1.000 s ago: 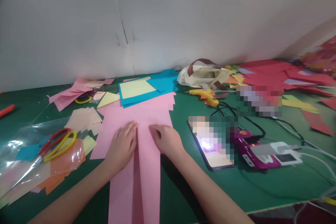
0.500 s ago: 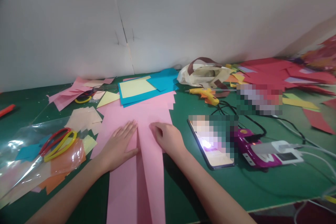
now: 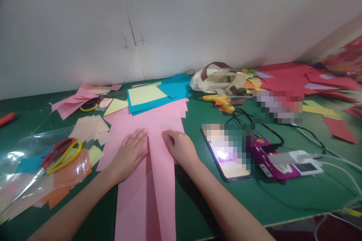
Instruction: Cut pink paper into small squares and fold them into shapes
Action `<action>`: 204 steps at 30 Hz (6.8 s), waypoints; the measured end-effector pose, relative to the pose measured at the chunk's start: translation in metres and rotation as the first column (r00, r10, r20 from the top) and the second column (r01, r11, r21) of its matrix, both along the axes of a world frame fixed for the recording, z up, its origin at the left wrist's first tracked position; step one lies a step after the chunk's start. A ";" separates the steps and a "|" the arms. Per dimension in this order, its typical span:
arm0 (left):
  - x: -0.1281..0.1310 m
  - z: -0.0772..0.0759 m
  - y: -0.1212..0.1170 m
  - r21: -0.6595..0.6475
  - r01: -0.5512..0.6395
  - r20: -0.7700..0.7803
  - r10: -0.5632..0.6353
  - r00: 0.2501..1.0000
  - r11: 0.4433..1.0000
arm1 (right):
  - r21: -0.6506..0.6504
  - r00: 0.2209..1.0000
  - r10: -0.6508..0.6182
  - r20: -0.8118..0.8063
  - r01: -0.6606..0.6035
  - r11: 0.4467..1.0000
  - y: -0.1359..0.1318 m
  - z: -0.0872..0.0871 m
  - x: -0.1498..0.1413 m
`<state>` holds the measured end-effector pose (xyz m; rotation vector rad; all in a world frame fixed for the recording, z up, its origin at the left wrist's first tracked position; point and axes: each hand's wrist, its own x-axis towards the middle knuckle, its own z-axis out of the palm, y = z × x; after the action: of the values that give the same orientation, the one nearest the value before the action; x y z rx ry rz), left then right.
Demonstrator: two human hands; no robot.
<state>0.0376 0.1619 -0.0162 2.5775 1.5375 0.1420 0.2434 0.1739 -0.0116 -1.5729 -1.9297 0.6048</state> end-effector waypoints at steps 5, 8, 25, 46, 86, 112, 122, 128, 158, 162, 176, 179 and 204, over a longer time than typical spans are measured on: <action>0.001 0.002 0.000 -0.043 0.019 0.025 -0.018 1.000 0.999 | 0.005 1.000 0.003 -0.009 -0.003 1.000 0.000 0.001 0.001; 0.001 0.003 0.000 -0.054 0.034 0.050 -0.032 0.998 0.998 | -0.002 1.000 -0.003 -0.004 0.003 1.000 0.001 0.003 0.001; -0.004 0.016 0.001 -0.121 0.055 0.093 -0.044 0.995 0.991 | -0.012 0.999 -0.033 0.025 0.033 0.999 0.001 0.001 0.004; -0.010 0.010 0.011 -0.106 0.049 0.068 -0.042 0.997 0.993 | 0.003 0.999 -0.036 0.002 0.036 0.999 0.002 -0.002 0.002; -0.018 0.021 0.014 -0.174 0.167 0.042 -0.162 0.986 0.970 | 0.003 0.996 -0.037 -0.079 0.038 0.999 0.004 -0.002 0.005; -0.015 0.015 0.013 -0.030 0.029 0.020 -0.028 0.999 0.999 | -0.075 0.976 -0.004 -0.219 -0.012 0.997 0.002 0.001 0.002; -0.015 0.025 0.011 -0.146 0.070 0.013 -0.069 0.998 0.987 | -0.039 0.983 -0.048 -0.176 0.042 0.998 0.004 0.001 0.005; -0.021 0.024 0.013 -0.206 0.123 0.014 -0.123 0.992 0.971 | -0.041 0.975 -0.066 -0.212 0.058 0.997 0.005 -0.001 0.007; -0.022 0.012 0.011 -0.097 0.136 0.013 -0.135 0.991 0.986 | -0.122 0.928 -0.112 -0.355 0.072 0.990 0.005 0.003 0.005; -0.020 0.013 0.013 -0.120 0.106 0.016 -0.105 0.994 0.987 | -0.132 0.925 -0.103 -0.365 0.058 0.990 0.006 -0.001 0.006; -0.016 0.014 0.014 -0.078 0.153 -0.058 -0.158 0.986 0.985 | -0.076 0.935 -0.158 -0.319 0.140 0.987 0.005 0.002 0.004; -0.017 0.013 0.016 -0.037 0.134 -0.077 -0.136 0.988 0.990 | -0.068 0.941 -0.140 -0.309 0.125 0.990 0.005 0.000 0.004; -0.018 0.004 0.020 -0.062 0.060 0.039 -0.058 0.998 0.996 | -0.119 0.936 -0.176 -0.304 0.146 0.982 0.006 0.002 0.007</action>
<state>0.0196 0.1817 -0.0124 2.5534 1.4277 0.1317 0.2503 0.1804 -0.0099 -1.5665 -1.5409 0.8306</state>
